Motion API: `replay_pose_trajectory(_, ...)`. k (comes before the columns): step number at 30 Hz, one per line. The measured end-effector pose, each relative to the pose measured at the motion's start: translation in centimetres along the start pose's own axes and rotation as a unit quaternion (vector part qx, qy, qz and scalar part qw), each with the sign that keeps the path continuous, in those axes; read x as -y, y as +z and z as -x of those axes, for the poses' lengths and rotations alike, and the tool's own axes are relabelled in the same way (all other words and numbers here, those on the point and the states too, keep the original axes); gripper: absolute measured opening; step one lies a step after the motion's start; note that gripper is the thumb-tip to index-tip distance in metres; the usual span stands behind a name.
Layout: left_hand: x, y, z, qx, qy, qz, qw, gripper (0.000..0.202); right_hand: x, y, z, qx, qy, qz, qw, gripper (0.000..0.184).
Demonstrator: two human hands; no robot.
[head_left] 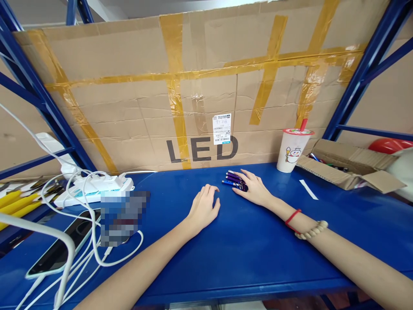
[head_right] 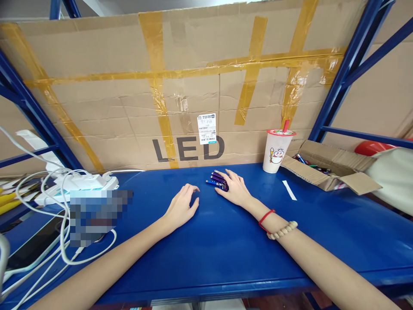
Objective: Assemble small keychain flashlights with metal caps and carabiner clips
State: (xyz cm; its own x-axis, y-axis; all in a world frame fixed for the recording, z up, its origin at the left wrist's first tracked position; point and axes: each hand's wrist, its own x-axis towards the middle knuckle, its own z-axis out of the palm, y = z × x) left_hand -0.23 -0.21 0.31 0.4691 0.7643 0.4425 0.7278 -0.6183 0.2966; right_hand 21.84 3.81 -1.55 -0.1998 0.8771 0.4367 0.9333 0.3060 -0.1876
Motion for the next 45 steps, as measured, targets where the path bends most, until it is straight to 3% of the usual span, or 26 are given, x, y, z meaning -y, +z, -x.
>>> replay_pose_trajectory(5,0.1,0.1,0.0,-0.001,0.008,0.008,1.000,0.018,-0.4,0.2,-0.3,0.041,0.004,0.003,0.999,0.061)
replay_pose_trajectory(14,0.1,0.1,0.0,-0.003,0.009,0.005,1.000,0.017,-0.6,0.3,-0.4,-0.016,-0.034,-0.037,0.999,0.051)
replay_pose_trajectory(20,0.1,0.1,0.0,-0.001,0.012,0.003,1.000,0.016,-0.6,0.3,-0.5,0.024,-0.020,-0.027,0.999,0.046)
replay_pose_trajectory(30,0.1,0.0,0.0,0.001,0.028,0.011,1.000,0.017,0.3,-0.2,-0.2,0.027,-0.108,-0.122,0.986,0.039)
replay_pose_trajectory(39,0.3,0.4,-0.1,0.013,0.029,0.001,1.000,0.041,2.9,-1.1,0.9,0.100,-0.185,-0.184,0.960,0.037)
replay_pose_trajectory(45,0.2,0.6,-0.1,0.045,0.004,0.002,0.999,0.052,3.2,-1.2,1.1,0.062,-0.194,-0.217,0.955,0.030)
